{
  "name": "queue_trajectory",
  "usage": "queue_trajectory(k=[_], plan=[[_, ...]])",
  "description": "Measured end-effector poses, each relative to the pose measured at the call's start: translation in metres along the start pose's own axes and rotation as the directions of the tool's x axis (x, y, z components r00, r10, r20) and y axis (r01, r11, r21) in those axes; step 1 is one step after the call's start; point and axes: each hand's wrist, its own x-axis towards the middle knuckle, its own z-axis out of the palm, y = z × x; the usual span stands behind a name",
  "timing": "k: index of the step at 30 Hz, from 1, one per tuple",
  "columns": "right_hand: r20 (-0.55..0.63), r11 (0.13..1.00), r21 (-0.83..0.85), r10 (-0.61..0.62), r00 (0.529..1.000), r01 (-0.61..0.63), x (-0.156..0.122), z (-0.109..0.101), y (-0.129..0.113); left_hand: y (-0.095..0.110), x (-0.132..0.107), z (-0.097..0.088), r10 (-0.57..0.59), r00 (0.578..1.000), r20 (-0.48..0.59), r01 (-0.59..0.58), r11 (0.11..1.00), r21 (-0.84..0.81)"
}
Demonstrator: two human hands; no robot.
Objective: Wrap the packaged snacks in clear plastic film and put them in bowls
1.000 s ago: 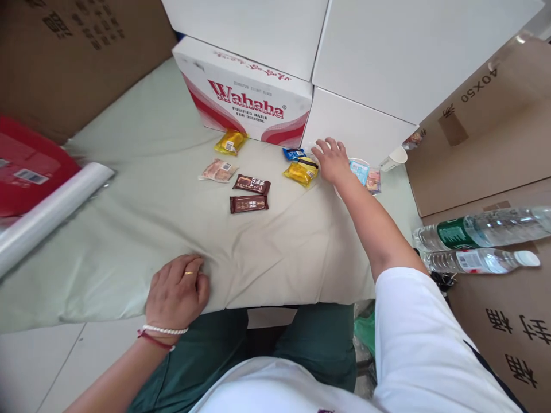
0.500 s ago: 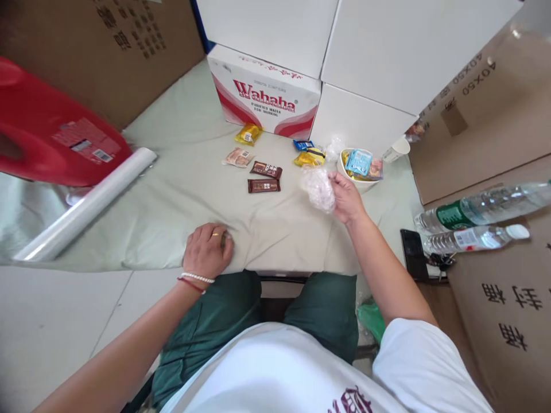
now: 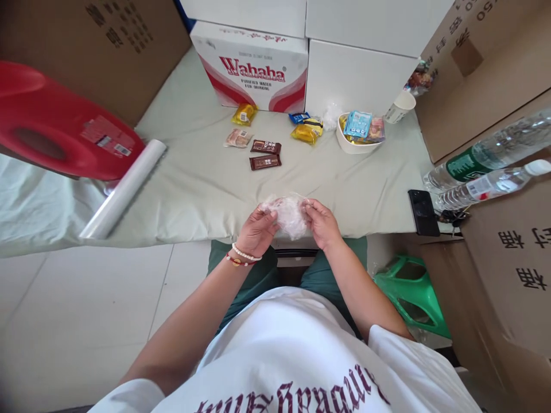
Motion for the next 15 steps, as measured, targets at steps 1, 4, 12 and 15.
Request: queue_trajectory(k=[1, 4, 12, 15], plan=[[-0.005, 1.0, -0.025, -0.016, 1.0, 0.016, -0.001, -0.004, -0.003, 0.001, -0.001, -0.003, -0.005, 1.0, -0.005, 0.005, 1.0, -0.008], [0.002, 0.999, -0.047, -0.026, 1.0, 0.026, -0.004, -0.016, -0.012, 0.003, -0.004, -0.015, -0.029, 0.998, -0.05, 0.028, 1.0, -0.012], [-0.049, 0.993, -0.045, -0.112, 0.993, 0.11, -0.006, -0.027, -0.011, 0.016, -0.012, -0.034, -0.045, 0.998, -0.052, 0.047, 0.998, 0.038], [-0.071, 0.978, -0.074, -0.202, 0.977, 0.197, -0.005, -0.032, -0.013, 0.025, -0.012, -0.039, -0.062, 0.998, -0.008, 0.062, 0.996, 0.069]])
